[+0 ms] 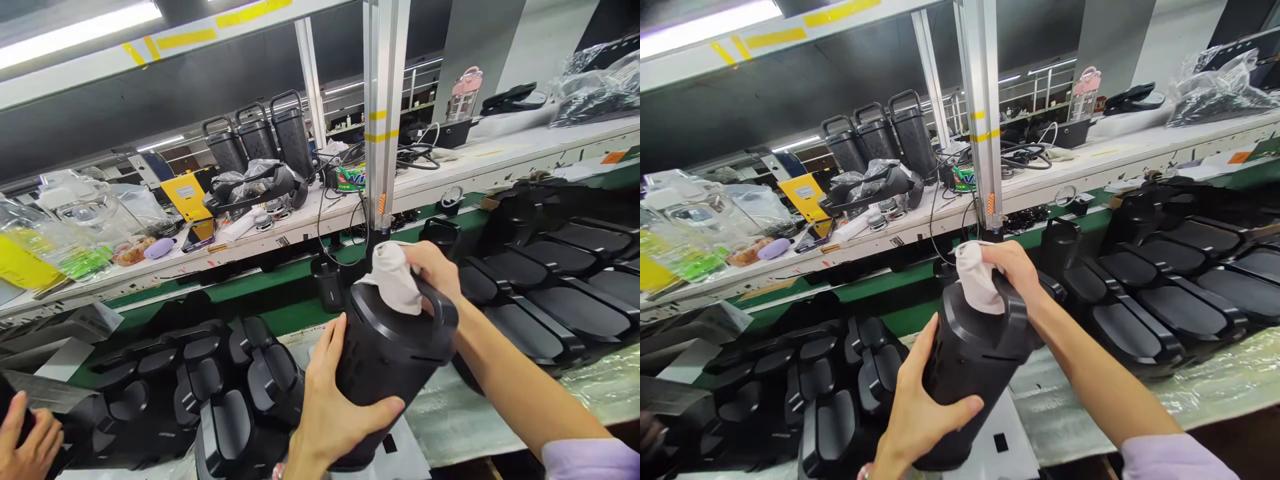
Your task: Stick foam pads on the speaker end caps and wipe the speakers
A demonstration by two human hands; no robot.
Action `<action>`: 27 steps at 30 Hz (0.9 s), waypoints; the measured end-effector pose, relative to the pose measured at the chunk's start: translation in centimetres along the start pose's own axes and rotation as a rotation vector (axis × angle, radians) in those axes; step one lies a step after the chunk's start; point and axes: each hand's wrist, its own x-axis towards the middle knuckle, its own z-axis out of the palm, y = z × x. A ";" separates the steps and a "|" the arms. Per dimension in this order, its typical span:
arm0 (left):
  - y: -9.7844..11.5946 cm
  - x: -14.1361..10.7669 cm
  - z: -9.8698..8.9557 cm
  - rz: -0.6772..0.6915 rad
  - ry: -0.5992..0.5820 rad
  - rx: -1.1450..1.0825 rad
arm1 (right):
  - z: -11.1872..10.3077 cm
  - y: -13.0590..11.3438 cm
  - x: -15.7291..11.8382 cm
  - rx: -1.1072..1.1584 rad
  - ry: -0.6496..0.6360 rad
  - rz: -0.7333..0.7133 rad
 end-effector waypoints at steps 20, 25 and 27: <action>-1.1 -1.1 0.1 0.129 0.519 0.310 | -2.7 7.8 -11.2 -0.731 -0.411 -0.040; -1.2 -1.5 0.7 0.362 0.450 0.293 | -3.5 5.0 -9.1 -0.103 0.099 0.464; -1.2 -1.4 1.1 0.480 0.373 0.377 | -3.8 3.0 -8.3 0.152 0.216 0.550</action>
